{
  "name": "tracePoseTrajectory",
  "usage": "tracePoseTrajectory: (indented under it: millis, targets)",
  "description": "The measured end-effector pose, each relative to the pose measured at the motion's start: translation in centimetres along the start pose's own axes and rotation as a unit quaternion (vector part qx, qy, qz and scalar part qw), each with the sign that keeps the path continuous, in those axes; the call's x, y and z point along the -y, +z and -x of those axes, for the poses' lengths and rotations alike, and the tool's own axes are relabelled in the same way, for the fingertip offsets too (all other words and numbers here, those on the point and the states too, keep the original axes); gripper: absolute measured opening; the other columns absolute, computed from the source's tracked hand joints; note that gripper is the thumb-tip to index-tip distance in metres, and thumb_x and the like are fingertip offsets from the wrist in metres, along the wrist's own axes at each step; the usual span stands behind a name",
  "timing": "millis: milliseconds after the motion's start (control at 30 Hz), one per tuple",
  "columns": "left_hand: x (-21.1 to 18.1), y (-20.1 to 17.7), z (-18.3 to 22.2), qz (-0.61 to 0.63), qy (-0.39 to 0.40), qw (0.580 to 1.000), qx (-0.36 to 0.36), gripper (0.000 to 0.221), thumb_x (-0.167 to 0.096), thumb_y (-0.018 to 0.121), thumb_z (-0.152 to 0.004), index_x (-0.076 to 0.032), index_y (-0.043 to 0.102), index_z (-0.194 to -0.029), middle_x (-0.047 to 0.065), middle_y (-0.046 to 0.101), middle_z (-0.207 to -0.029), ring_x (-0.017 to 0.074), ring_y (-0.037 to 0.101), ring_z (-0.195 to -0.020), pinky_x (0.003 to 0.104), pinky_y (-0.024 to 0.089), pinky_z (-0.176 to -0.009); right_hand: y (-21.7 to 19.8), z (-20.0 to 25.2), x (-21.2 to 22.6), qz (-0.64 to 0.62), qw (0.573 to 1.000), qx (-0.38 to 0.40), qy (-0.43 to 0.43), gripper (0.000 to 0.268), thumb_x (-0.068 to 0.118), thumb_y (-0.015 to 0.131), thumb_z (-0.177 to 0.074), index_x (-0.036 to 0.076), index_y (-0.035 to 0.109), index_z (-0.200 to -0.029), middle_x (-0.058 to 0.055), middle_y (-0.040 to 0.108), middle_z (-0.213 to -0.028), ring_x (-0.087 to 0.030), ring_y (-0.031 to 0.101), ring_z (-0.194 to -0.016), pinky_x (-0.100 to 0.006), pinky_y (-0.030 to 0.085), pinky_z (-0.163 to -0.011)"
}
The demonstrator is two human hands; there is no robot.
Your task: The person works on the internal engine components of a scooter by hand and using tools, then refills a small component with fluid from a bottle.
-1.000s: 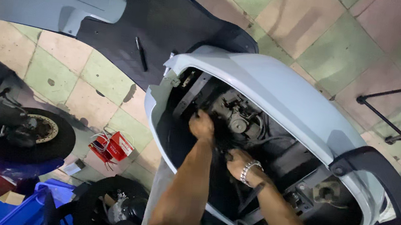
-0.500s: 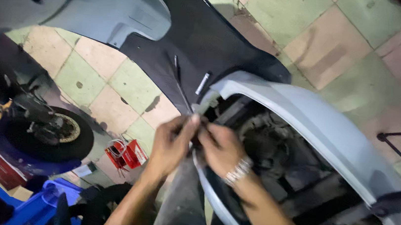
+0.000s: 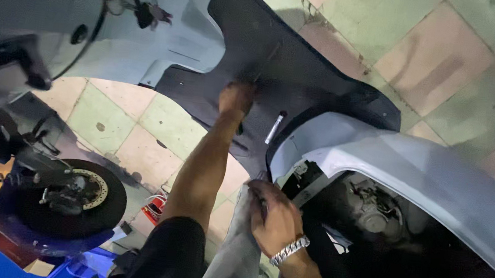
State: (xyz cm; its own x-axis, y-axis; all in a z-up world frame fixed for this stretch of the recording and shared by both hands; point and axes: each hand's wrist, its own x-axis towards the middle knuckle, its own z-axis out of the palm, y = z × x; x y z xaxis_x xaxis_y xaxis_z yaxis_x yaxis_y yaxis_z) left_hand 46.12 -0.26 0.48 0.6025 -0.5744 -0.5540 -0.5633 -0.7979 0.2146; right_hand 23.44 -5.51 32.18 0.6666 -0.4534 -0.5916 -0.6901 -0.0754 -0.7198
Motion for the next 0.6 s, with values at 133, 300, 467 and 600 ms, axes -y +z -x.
tracePoseTrajectory:
  millis: [133,300,467,600]
  targets:
    - [0.9,3.7,0.8,0.056,-0.01,0.993,-0.108,0.04,-0.035,0.049,-0.105,-0.005,0.054,-0.131,0.021,0.061,-0.128,0.0399,0.062,-0.114,0.051,0.054,-0.09,-0.2,-0.2,0.1,0.023,0.997,-0.015,-0.076,0.031,0.014,0.065,-0.085,0.01,0.068,-0.116,-0.016,0.074,-0.11,-0.034,0.072,-0.095,-0.042,0.058,-0.081]
    - [1.2,4.1,2.0,0.117,0.049,0.983,-0.136,0.059,-0.016,0.054,-0.085,0.002,0.046,-0.14,0.03,0.046,-0.143,0.046,0.055,-0.118,0.049,0.052,-0.088,0.4,-0.8,0.7,0.051,0.999,0.006,0.009,0.028,0.018,0.065,-0.088,0.013,0.068,-0.116,-0.012,0.076,-0.104,-0.03,0.075,-0.091,-0.04,0.059,-0.079]
    - [-0.9,3.5,3.7,0.109,0.063,0.976,-0.178,0.037,-0.015,0.055,-0.097,-0.007,0.059,-0.133,0.019,0.059,-0.132,0.0394,0.062,-0.119,0.048,0.053,-0.097,1.1,0.2,0.5,0.079,0.987,-0.075,-0.12,0.028,0.02,0.068,-0.09,0.009,0.069,-0.117,-0.016,0.075,-0.111,-0.036,0.07,-0.103,-0.043,0.056,-0.089]
    - [-1.0,4.0,7.8,0.317,-0.075,0.926,-0.189,0.028,-0.024,0.06,-0.094,-0.008,0.07,-0.115,0.021,0.071,-0.106,0.0377,0.071,-0.094,0.046,0.056,-0.08,1.2,5.4,1.8,0.027,0.972,-0.122,-0.198,0.036,0.02,0.066,-0.091,0.003,0.065,-0.122,-0.019,0.072,-0.115,-0.037,0.068,-0.106,-0.044,0.055,-0.091]
